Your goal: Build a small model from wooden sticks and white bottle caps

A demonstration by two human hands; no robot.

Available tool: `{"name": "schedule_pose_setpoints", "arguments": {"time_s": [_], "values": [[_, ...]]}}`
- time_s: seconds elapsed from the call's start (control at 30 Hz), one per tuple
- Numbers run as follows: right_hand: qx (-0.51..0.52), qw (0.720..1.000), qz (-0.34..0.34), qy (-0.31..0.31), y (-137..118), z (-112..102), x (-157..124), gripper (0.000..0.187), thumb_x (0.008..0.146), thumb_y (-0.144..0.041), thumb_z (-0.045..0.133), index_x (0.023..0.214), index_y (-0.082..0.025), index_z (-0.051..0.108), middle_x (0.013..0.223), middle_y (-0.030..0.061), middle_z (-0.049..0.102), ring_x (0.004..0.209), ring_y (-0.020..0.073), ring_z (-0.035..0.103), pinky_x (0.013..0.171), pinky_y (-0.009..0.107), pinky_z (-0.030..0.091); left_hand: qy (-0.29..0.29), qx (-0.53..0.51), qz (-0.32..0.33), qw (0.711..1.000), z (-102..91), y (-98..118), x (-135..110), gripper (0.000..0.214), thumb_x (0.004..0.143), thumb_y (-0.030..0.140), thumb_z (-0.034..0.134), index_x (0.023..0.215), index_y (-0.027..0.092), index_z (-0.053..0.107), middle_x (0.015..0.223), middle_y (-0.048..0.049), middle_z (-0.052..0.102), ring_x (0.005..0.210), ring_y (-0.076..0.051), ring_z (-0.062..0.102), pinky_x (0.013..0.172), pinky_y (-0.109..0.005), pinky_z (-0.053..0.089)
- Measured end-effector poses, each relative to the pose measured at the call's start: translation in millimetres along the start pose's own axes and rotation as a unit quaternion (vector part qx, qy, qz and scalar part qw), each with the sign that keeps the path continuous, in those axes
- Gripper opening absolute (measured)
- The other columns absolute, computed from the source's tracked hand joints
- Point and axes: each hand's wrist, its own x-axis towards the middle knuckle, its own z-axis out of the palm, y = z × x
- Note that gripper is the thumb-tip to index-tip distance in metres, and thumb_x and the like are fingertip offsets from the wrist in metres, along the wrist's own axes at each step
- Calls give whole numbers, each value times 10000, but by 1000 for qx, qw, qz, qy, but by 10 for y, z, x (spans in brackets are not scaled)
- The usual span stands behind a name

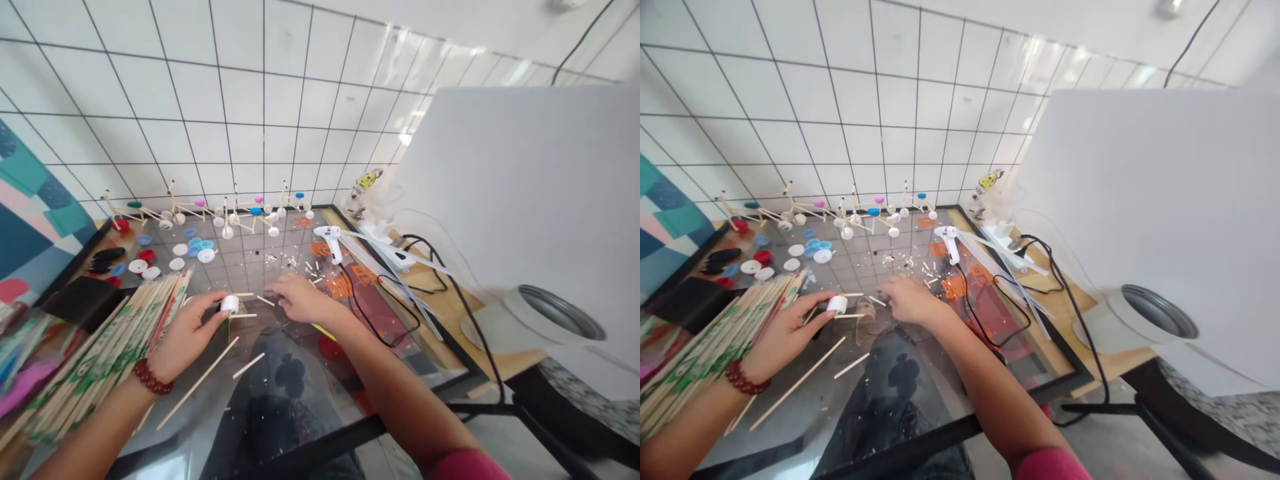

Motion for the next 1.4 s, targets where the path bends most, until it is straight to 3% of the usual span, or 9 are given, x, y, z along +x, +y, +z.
{"name": "schedule_pose_setpoints", "arguments": {"time_s": [0.17,0.33,0.53,0.73,1.03,1.23,1.4], "values": [[35,999,28,3,-50,69,37,329,878,-36,599,1119,-181,770,924,67,783,888,224,691,817,310,472,16,44,45,998,35,-18,-105,367,906,509,661,1125,232,757,1136,-97,803,1082,-307,727,990,-471,557],[80,997,22,-8,-32,52,37,430,833,-44,669,1240,-164,740,961,60,786,915,222,690,851,317,471,9,69,75,995,39,17,-143,311,926,463,652,1119,244,759,1092,-82,809,1015,-296,726,931,-452,561],[147,989,15,-23,-46,79,-12,423,858,1,573,1200,-181,741,897,23,763,838,177,663,815,289,464,22,70,76,994,89,-1,-127,279,942,447,642,1112,254,750,1074,-72,813,1011,-297,726,970,-472,547],[132,990,47,11,-66,153,-100,527,823,-17,630,1320,-182,682,1033,66,741,1013,236,645,967,394,431,36,100,96,990,116,-19,-178,233,968,356,604,1132,255,736,1130,-82,805,1089,-311,719,1089,-543,475],[169,983,28,-62,-41,111,46,667,770,-105,753,1414,-240,640,1000,25,712,996,228,622,997,414,381,27,113,74,991,114,-24,-225,257,997,393,584,1186,279,716,1174,-62,804,1166,-312,709,1194,-599,367],[158,981,30,-105,14,47,151,665,759,-180,806,1404,-241,660,876,-8,708,887,211,618,890,360,385,0,105,44,993,50,92,-209,234,966,337,614,1168,318,731,1167,-50,813,1181,-348,716,1216,-648,342],[152,984,23,-89,11,67,182,525,778,-209,820,1292,-263,731,827,-20,689,838,196,614,844,341,354,-16,91,37,995,36,97,-195,235,959,341,626,1167,329,736,1166,-40,814,1188,-351,715,1240,-642,300]]}}
